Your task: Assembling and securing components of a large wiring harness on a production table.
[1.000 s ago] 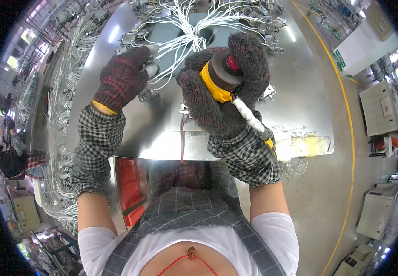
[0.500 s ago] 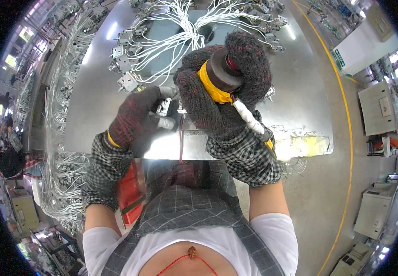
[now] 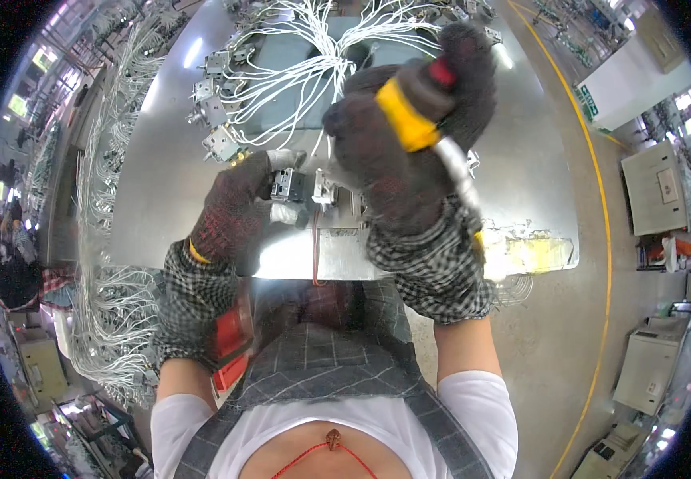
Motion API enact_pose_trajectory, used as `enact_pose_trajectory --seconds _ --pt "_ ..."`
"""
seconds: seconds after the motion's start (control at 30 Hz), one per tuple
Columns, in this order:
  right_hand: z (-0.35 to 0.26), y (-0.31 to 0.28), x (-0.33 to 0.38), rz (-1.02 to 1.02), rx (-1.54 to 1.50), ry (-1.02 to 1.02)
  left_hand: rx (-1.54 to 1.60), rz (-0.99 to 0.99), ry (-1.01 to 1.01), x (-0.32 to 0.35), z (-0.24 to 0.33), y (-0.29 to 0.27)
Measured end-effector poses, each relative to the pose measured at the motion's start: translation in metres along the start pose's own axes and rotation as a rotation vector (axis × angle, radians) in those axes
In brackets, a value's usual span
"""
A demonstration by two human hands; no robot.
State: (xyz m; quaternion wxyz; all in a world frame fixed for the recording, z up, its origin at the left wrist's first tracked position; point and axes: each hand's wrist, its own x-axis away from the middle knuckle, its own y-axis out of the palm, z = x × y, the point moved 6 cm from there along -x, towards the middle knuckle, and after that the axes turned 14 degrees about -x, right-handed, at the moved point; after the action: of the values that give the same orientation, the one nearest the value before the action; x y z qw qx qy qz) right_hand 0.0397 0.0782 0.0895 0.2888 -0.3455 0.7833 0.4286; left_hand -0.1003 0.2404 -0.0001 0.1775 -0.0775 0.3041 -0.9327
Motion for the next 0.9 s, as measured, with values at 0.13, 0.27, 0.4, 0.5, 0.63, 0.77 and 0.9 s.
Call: enact_pose_trajectory --seconds 0.13,0.27,0.4,0.5,0.63,0.77,0.9 --pt "-0.018 -0.018 -0.009 0.173 0.296 -0.163 -0.088 0.082 0.328 -0.012 0.047 0.013" --pt "-0.021 -0.009 -0.018 0.102 -0.079 -0.153 -0.178 0.005 0.156 -0.018 0.037 0.012" --pt "-0.012 -0.003 -0.004 0.264 -0.021 -0.046 -0.337 -0.046 0.118 -0.016 0.026 0.013" --pt "-0.009 0.002 0.002 0.179 0.028 -0.117 -0.422 -0.009 0.149 -0.019 0.027 0.017" --pt "-0.007 0.0 0.003 -0.058 0.277 -0.128 -0.402 -0.046 0.138 -0.019 0.032 0.02" --pt "-0.011 0.003 0.005 -0.214 0.524 -0.137 -0.447 0.166 0.144 -0.001 0.039 -0.004" --pt "-0.011 0.007 0.005 -0.151 0.512 -0.123 -0.784 0.581 0.119 0.022 0.027 -0.048"
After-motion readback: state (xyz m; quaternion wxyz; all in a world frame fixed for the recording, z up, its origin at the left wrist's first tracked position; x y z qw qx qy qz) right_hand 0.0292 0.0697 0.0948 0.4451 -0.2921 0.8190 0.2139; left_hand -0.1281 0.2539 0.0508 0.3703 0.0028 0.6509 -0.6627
